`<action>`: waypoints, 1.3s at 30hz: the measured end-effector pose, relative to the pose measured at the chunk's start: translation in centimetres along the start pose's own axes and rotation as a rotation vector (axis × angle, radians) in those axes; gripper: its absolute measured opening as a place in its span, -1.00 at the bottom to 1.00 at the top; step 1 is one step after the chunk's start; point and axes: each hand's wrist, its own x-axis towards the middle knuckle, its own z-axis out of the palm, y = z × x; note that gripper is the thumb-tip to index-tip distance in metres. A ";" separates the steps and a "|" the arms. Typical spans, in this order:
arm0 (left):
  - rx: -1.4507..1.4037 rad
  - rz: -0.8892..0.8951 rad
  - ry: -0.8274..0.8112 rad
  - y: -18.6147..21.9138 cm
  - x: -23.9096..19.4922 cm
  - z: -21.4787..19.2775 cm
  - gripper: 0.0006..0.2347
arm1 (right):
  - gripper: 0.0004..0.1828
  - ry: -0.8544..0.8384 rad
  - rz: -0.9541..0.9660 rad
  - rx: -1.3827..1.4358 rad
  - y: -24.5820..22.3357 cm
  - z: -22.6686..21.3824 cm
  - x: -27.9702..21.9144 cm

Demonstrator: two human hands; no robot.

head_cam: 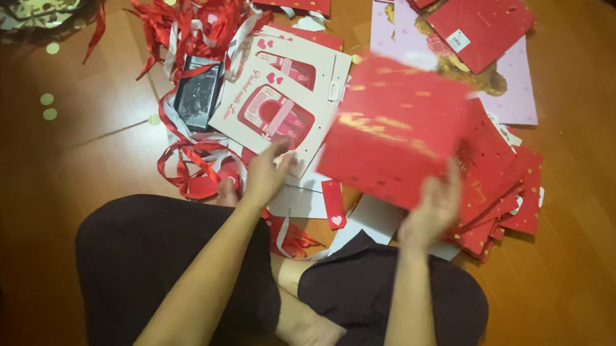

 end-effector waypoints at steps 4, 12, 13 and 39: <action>0.443 0.297 -0.035 0.1 -1.1 1.2 -0.68 | -0.61 0.259 -0.306 -0.210 -4.6 -2.9 1.3; 0.741 0.182 -0.137 3.6 -1.4 1.3 -0.34 | -0.69 -0.125 -0.481 -0.683 -2.0 4.2 -2.9; 0.731 0.151 -0.135 3.8 -1.2 1.4 -0.29 | -0.70 -0.229 -0.462 -0.644 -0.6 5.5 -3.7; 0.336 0.099 0.068 3.9 -1.0 0.8 -0.66 | -0.55 -0.627 -0.115 -0.686 4.5 8.4 -8.3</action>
